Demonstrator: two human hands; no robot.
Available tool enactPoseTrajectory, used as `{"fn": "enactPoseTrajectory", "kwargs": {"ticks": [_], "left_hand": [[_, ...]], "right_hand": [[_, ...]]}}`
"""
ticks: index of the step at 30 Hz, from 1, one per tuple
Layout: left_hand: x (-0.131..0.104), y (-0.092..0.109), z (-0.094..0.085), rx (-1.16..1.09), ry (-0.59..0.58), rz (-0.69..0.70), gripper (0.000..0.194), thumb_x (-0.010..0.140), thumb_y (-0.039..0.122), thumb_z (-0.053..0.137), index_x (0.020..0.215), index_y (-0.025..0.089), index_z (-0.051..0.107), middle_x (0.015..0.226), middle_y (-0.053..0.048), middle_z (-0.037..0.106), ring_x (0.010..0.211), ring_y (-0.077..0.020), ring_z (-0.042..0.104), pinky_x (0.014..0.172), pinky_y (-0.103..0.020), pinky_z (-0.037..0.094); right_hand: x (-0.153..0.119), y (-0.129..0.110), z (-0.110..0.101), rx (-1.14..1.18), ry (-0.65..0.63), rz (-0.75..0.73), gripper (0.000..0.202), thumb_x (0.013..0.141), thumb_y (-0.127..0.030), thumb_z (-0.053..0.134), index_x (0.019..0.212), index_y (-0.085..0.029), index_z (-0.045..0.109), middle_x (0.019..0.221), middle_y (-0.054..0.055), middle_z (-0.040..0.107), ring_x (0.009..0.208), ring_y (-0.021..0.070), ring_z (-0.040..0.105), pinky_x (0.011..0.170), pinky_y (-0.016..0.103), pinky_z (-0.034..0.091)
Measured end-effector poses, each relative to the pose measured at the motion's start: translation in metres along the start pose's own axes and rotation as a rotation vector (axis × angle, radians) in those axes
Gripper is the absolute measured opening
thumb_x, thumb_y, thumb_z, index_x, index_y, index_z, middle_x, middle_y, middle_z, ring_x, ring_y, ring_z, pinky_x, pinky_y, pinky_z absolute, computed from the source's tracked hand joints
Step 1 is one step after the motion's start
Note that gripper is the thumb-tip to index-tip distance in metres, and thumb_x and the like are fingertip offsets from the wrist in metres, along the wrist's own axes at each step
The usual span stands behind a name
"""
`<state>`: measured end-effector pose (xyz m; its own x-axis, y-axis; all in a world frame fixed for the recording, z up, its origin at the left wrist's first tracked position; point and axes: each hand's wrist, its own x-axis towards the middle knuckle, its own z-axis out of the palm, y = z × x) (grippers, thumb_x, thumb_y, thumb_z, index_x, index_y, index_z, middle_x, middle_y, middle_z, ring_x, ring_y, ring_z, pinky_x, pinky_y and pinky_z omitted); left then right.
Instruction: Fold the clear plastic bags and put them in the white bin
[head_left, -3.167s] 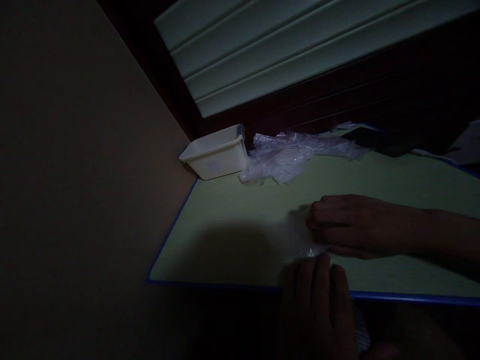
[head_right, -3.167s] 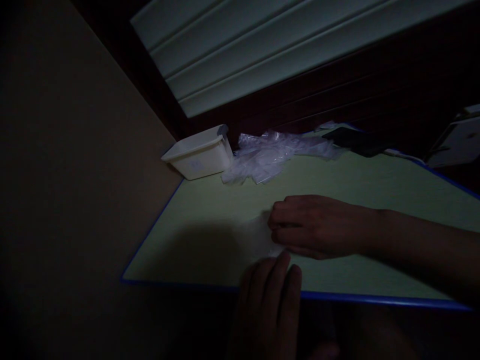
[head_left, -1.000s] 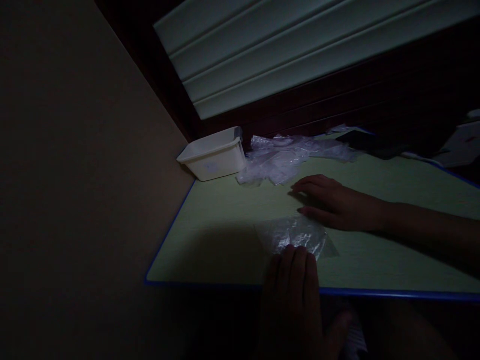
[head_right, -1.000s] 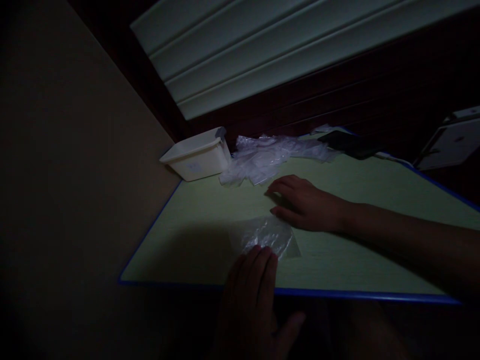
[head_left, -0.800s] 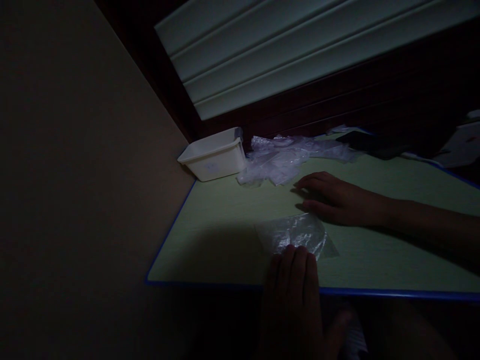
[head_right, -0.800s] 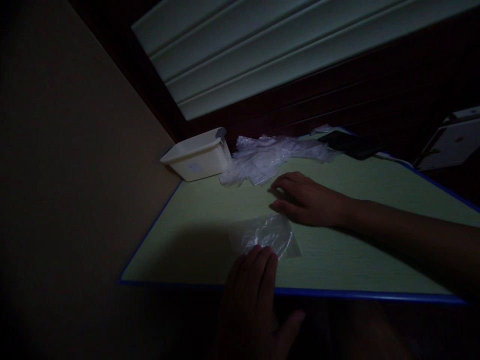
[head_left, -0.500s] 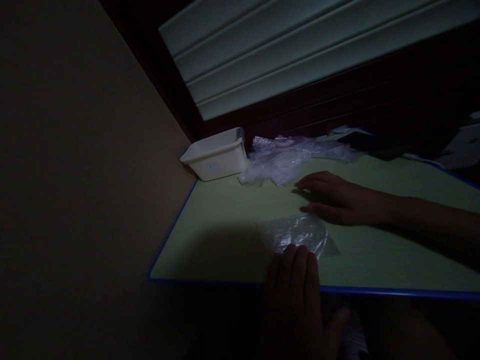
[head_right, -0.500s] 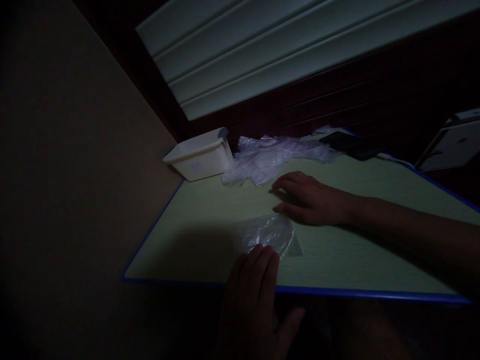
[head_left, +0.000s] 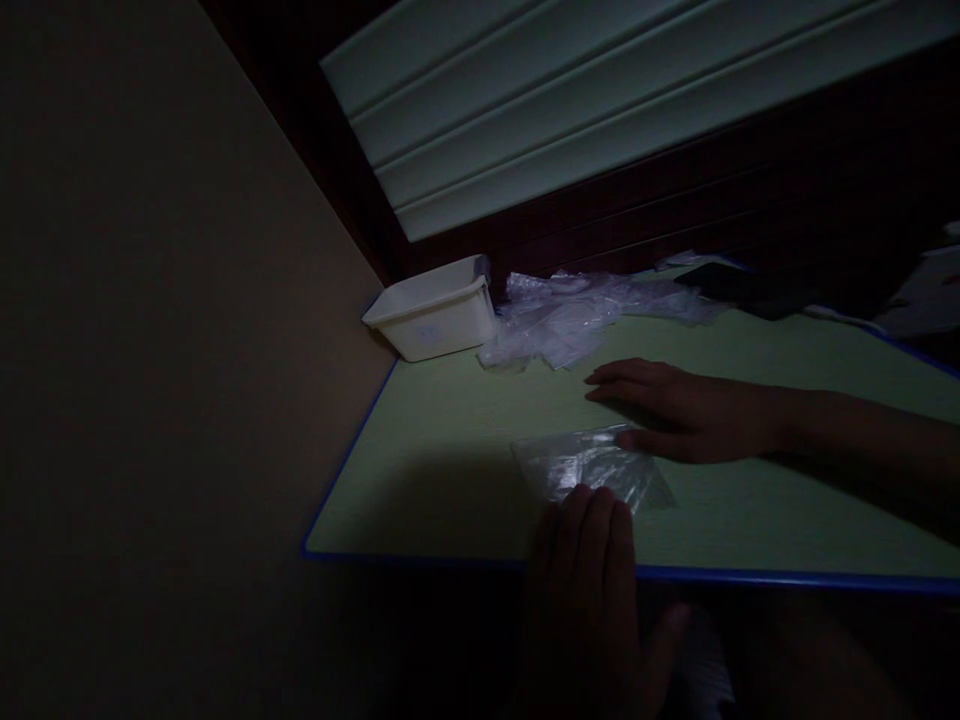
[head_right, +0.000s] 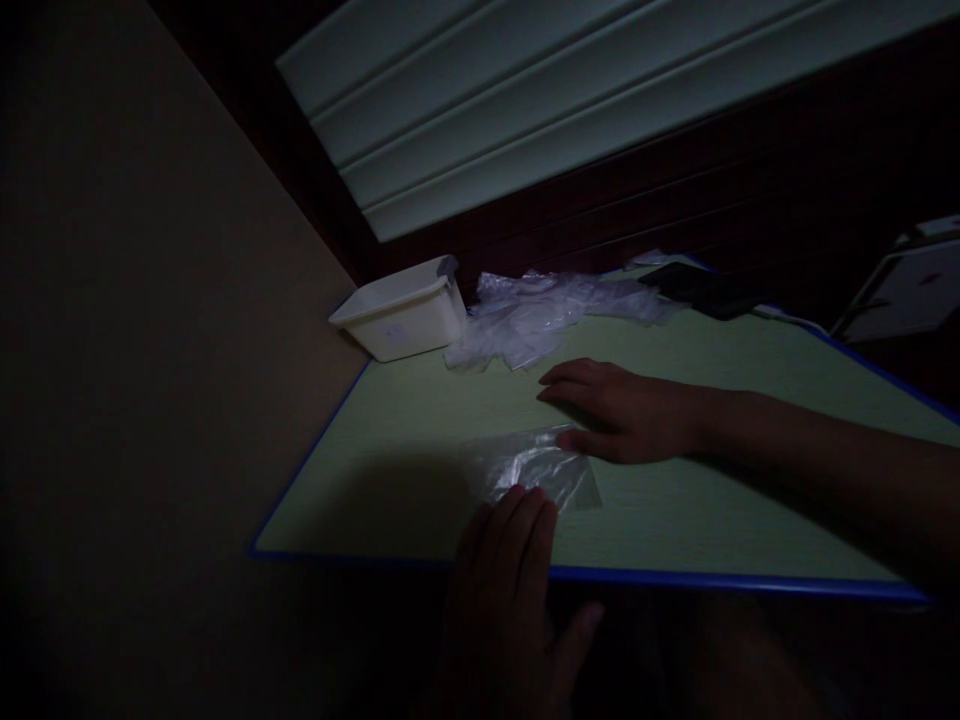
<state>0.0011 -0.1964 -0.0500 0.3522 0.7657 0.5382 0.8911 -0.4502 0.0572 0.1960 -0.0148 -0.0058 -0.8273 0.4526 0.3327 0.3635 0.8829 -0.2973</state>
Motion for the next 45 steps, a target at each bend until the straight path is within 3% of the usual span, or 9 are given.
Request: {"fn": "enactPoseTrajectory", "kwargs": {"ticks": [4, 9, 14, 17, 24, 29, 32, 37, 45], "left_hand": [[-0.001, -0.001, 0.0, 0.004, -0.006, -0.001, 0.062, 0.087, 0.046, 0.056, 0.137, 0.009, 0.048, 0.138, -0.014, 0.053, 0.131, -0.0295, 0.045, 0.105, -0.048, 0.044], [-0.001, 0.0, -0.003, 0.0, -0.028, 0.003, 0.063, 0.089, 0.047, 0.052, 0.139, 0.009, 0.046, 0.141, -0.013, 0.051, 0.132, -0.0294, 0.043, 0.105, -0.049, 0.045], [-0.002, 0.0, 0.0, -0.021, -0.041, -0.023, 0.06, 0.089, 0.048, 0.051, 0.136, 0.009, 0.048, 0.142, -0.013, 0.049, 0.135, -0.03, 0.041, 0.107, -0.05, 0.044], [-0.003, 0.0, 0.002, -0.027, -0.04, -0.027, 0.063, 0.09, 0.048, 0.05, 0.14, 0.01, 0.044, 0.145, -0.012, 0.046, 0.137, -0.0297, 0.038, 0.11, -0.05, 0.041], [0.004, 0.001, -0.025, -0.07, -0.072, -0.095, 0.059, 0.092, 0.036, 0.046, 0.143, 0.008, 0.036, 0.148, -0.014, 0.043, 0.141, -0.0273, 0.033, 0.114, -0.048, 0.037], [0.031, -0.016, -0.028, -0.052, -0.153, 0.007, 0.071, 0.093, 0.046, 0.042, 0.146, 0.001, 0.025, 0.154, -0.022, 0.029, 0.146, -0.0335, 0.017, 0.118, -0.059, 0.023], [0.04, -0.03, -0.017, -0.044, -0.25, -0.055, 0.079, 0.093, 0.057, 0.037, 0.143, -0.003, 0.027, 0.153, -0.027, 0.026, 0.146, -0.0354, 0.015, 0.117, -0.059, 0.023], [0.028, -0.054, -0.007, -0.041, -0.297, -0.008, 0.086, 0.091, 0.065, 0.032, 0.145, -0.002, 0.022, 0.152, -0.03, 0.025, 0.146, -0.0372, 0.014, 0.114, -0.06, 0.028], [0.014, -0.074, -0.015, 0.013, -0.308, -0.028, 0.086, 0.092, 0.063, 0.034, 0.149, 0.002, 0.013, 0.154, -0.028, 0.021, 0.146, -0.0359, 0.014, 0.114, -0.058, 0.028]], "right_hand": [[0.001, -0.004, -0.005, 0.044, -0.007, -0.016, 0.06, 0.087, -0.041, 0.06, 0.141, -0.018, 0.047, 0.14, 0.016, 0.052, 0.131, 0.0309, 0.046, 0.107, 0.052, 0.039], [0.002, -0.025, -0.01, 0.084, -0.096, -0.124, 0.068, 0.089, -0.035, 0.058, 0.151, -0.027, 0.031, 0.153, 0.008, 0.039, 0.143, 0.0288, 0.03, 0.112, 0.052, 0.034], [-0.01, -0.049, 0.004, 0.026, -0.065, -0.153, 0.091, 0.084, -0.048, 0.063, 0.155, -0.017, 0.014, 0.155, 0.017, 0.027, 0.141, 0.0356, 0.027, 0.11, 0.056, 0.036], [-0.02, -0.055, 0.014, -0.022, -0.118, -0.15, 0.1, 0.081, -0.058, 0.062, 0.154, -0.015, 0.01, 0.156, 0.02, 0.02, 0.141, 0.0385, 0.023, 0.109, 0.058, 0.037], [-0.022, -0.055, 0.016, 0.036, -0.173, -0.078, 0.096, 0.083, -0.06, 0.058, 0.154, -0.02, 0.007, 0.158, 0.013, 0.013, 0.142, 0.038, 0.021, 0.113, 0.054, 0.032], [-0.02, -0.056, 0.016, 0.072, -0.155, -0.08, 0.095, 0.083, -0.059, 0.059, 0.154, -0.022, 0.008, 0.159, 0.011, 0.014, 0.142, 0.0371, 0.022, 0.115, 0.053, 0.029], [-0.021, -0.055, 0.017, 0.064, -0.19, -0.054, 0.097, 0.083, -0.06, 0.058, 0.154, -0.019, 0.006, 0.159, 0.013, 0.012, 0.143, 0.0377, 0.019, 0.114, 0.055, 0.029], [-0.019, -0.056, 0.016, 0.06, -0.254, -0.01, 0.1, 0.082, -0.064, 0.056, 0.153, -0.015, 0.006, 0.158, 0.016, 0.008, 0.143, 0.0393, 0.014, 0.114, 0.058, 0.028], [-0.018, -0.059, 0.012, 0.08, -0.28, 0.004, 0.099, 0.081, -0.065, 0.056, 0.153, -0.015, 0.009, 0.158, 0.015, 0.01, 0.143, 0.0393, 0.016, 0.113, 0.058, 0.029]]}}
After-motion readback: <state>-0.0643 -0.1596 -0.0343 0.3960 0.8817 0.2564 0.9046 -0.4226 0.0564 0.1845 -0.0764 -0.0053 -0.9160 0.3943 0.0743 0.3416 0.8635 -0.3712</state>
